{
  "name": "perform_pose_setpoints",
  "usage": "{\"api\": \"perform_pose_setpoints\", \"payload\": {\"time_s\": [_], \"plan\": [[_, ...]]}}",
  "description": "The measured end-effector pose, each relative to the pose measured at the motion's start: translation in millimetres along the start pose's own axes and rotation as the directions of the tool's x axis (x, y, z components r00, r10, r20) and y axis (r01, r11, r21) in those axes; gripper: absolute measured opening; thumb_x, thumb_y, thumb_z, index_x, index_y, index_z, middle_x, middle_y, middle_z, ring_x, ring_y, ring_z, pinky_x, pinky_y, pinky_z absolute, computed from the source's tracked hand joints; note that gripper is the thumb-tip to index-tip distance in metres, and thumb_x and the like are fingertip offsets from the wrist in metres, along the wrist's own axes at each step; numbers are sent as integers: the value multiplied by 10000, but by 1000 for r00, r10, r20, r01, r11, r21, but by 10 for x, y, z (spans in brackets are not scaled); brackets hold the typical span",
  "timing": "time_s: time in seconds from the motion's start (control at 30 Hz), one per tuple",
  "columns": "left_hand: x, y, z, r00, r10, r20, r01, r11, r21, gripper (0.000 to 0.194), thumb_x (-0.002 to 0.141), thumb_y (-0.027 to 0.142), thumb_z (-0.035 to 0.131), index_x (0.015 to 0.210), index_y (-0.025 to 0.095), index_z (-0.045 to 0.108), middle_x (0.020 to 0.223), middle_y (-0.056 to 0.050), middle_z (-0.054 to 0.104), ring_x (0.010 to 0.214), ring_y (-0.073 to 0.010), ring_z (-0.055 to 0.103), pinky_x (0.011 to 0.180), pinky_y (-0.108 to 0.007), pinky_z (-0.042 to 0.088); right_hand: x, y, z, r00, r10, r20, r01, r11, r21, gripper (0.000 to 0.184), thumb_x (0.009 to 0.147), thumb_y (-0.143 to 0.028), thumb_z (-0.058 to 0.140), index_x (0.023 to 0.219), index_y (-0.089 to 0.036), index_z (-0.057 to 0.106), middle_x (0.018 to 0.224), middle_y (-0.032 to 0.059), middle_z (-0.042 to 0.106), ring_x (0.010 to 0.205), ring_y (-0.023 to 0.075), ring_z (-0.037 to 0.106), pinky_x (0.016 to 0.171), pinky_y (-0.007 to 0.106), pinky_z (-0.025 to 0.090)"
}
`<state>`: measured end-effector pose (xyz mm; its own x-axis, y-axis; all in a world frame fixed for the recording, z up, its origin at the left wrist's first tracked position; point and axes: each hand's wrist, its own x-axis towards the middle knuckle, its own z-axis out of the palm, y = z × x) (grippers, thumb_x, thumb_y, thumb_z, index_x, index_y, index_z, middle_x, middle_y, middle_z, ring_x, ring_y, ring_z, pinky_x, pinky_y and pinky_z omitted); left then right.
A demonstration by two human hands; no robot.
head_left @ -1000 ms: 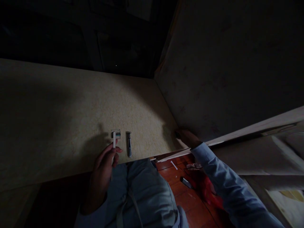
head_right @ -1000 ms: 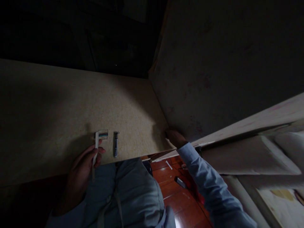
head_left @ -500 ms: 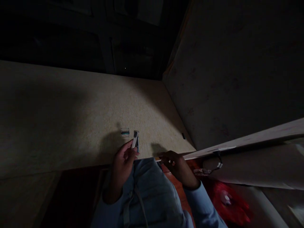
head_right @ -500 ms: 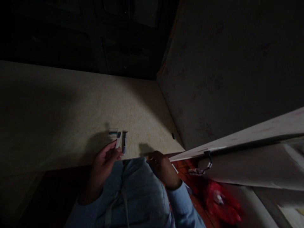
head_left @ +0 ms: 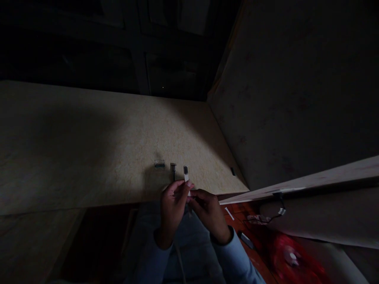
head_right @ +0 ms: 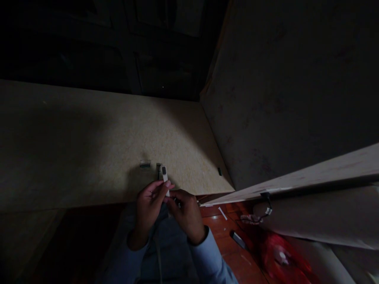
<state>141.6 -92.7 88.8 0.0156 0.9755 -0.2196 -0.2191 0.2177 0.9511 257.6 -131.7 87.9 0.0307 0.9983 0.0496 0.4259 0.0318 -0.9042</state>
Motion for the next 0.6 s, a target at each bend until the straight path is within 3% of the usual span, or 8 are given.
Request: {"api": "perform_pose_setpoints", "payload": {"time_s": [0.17,0.23,0.33,0.47,0.6], "plan": [[57,-175,22,995,102,14,-103,992,73,378,823,527,707,941,168,726,925,-116,786,852,-226,742,784,-315,579,90,287,-282,990,135,-48,-134,990,34,403,902,-521,612,988,-163,776,792,69,759,700,198,679,649,278,508],[94,-244,-13,990,139,-3,-138,985,98,359,837,507,698,957,170,726,947,-116,781,879,-224,732,822,-324,567,165,446,-499,977,180,-114,-185,982,-42,453,872,-556,615,965,-141,770,727,68,739,643,199,655,598,274,484],[151,-309,-88,986,167,-26,-163,979,121,326,826,478,707,944,175,728,918,-105,773,887,-226,721,818,-322,557,288,631,-848,965,194,-176,-239,929,-284,462,884,-551,563,805,-144,768,656,74,714,645,204,644,578,266,429],[203,-317,-160,985,169,-45,-162,978,130,288,804,441,715,917,177,727,862,-82,763,820,-207,709,759,-300,550,427,721,-1152,946,268,-185,-325,796,-511,343,873,-454,612,757,-175,774,710,93,750,706,221,704,583,265,386],[226,-298,-207,983,174,-60,-165,978,126,276,809,427,698,919,175,722,855,-80,761,796,-200,706,744,-295,552,527,747,-1231,924,302,-235,-382,703,-600,182,842,-338,669,794,-212,791,849,107,796,857,253,753,638,264,416]]}}
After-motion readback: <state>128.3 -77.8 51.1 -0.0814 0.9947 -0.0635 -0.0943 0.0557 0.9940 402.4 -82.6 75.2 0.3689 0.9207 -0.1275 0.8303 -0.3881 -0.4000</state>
